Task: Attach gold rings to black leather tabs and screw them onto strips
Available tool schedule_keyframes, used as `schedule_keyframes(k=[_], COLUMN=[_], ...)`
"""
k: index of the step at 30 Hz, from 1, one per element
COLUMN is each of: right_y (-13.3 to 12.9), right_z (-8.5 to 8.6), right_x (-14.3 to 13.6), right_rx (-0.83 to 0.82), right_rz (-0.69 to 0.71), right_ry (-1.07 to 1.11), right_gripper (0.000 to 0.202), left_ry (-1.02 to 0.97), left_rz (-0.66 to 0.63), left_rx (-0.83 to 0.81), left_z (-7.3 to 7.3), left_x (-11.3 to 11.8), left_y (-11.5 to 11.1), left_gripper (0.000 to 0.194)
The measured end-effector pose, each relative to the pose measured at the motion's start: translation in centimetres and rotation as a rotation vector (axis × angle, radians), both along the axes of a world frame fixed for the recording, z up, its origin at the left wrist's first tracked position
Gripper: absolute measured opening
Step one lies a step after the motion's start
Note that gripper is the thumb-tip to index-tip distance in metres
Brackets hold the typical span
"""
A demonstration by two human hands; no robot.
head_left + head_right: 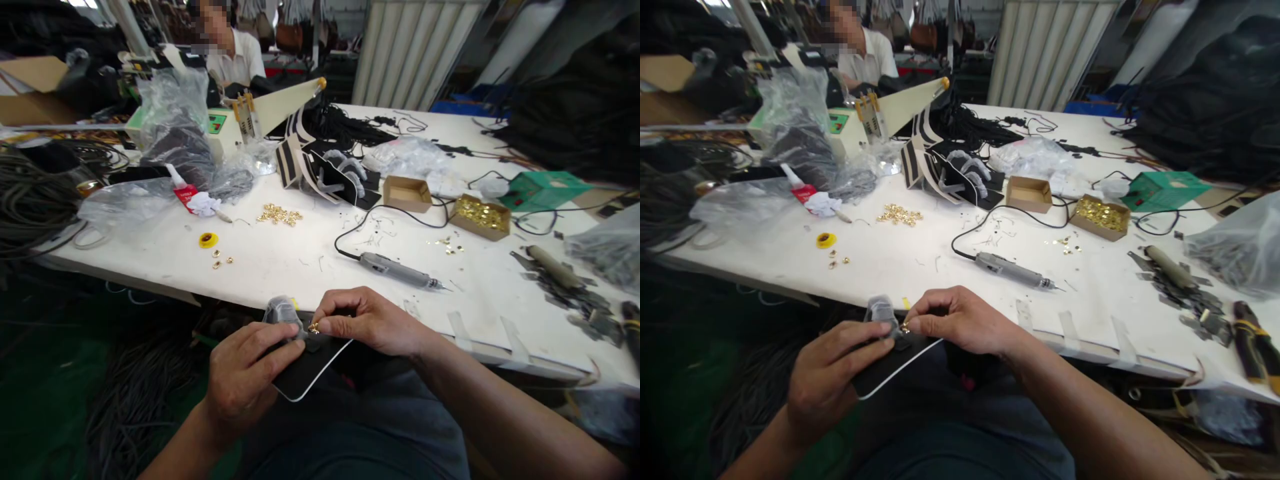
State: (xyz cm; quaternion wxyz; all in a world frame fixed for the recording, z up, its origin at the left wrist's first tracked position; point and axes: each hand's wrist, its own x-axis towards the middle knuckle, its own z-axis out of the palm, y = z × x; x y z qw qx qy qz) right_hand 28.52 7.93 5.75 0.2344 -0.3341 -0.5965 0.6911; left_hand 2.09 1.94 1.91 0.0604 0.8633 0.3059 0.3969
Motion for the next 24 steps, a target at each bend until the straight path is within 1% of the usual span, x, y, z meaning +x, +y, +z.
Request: schedule_keyframes(k=[4, 9, 16, 19, 24], right_y=[-1.0, -1.8, -2.9, -3.3, -3.8], right_z=[0.4, 0.3, -0.3, -0.4, 0.0], right_x=[1.9, 3.7, 5.0, 5.2, 5.2], right_rx=[0.059, 0.132, 0.195, 0.242, 0.353], right_rz=[0.015, 0.008, -0.049, -0.064, -0.087], right_ry=[-0.012, -0.027, -0.032, -0.046, -0.111], right_gripper=[0.022, 0.017, 0.026, 0.023, 0.018], left_ry=[0.060, 0.115, 0.179, 0.183, 0.183], left_rz=[-0.042, -0.051, -0.056, -0.071, -0.080], left_rx=[0.052, 0.070, 0.174, 0.182, 0.167], left_z=[0.7, 1.5, 3.0, 3.1, 2.7], left_x=[1.5, 3.1, 5.0, 5.3, 5.3], left_y=[-0.3, -0.3, -0.7, -0.9, -0.9], left_gripper=[0.031, 0.029, 0.023, 0.021, 0.022])
